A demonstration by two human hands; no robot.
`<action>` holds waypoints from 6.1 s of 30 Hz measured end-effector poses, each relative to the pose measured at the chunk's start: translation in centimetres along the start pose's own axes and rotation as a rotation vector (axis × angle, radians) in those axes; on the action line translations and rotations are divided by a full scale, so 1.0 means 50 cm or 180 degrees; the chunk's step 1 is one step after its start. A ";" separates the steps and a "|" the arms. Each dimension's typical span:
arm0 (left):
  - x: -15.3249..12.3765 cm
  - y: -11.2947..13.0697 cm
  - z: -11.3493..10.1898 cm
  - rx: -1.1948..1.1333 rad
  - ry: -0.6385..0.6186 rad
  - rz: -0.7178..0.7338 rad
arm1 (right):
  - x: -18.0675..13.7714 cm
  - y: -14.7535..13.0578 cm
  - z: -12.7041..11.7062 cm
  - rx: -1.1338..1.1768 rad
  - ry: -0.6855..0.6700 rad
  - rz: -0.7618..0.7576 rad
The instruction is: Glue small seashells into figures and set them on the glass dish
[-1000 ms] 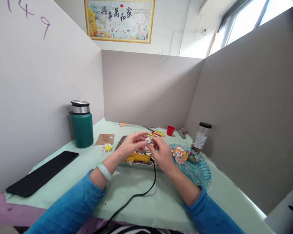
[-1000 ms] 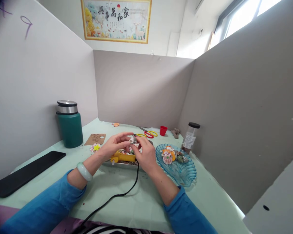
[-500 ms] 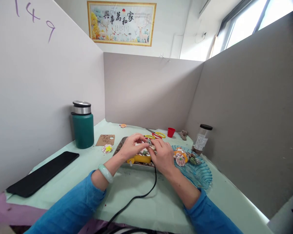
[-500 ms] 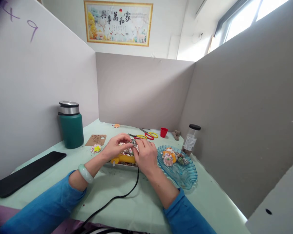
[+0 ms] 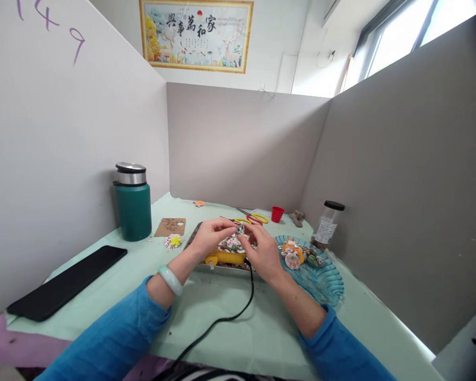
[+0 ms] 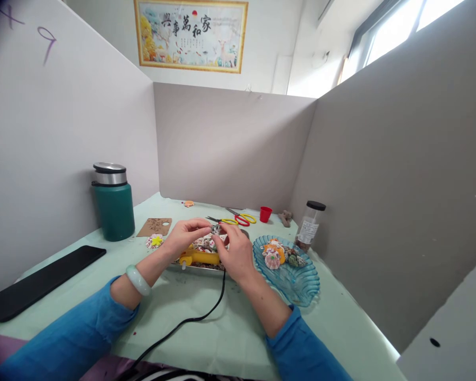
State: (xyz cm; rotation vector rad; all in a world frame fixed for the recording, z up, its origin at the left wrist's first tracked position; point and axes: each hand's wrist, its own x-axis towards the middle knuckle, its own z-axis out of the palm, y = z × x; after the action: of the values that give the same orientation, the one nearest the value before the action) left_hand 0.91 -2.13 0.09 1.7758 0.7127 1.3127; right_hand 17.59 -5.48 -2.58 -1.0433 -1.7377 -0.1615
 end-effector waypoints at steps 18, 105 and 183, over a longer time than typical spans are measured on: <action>0.006 -0.004 -0.012 0.0238 -0.0141 -0.0132 | -0.006 0.008 0.001 -0.0201 -0.0050 -0.0249; 0.001 -0.002 -0.013 0.0270 -0.0495 0.0050 | 0.003 -0.006 -0.006 0.0668 -0.0131 0.0206; -0.001 -0.011 -0.015 -0.0369 -0.0822 -0.0479 | 0.010 -0.011 -0.014 0.1151 -0.0358 0.0722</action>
State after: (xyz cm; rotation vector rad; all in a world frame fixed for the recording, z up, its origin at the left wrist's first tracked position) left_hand 0.17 -1.69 -0.29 1.7226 0.6004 0.9830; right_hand 17.66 -5.94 -1.67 -0.9831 -1.6544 0.3491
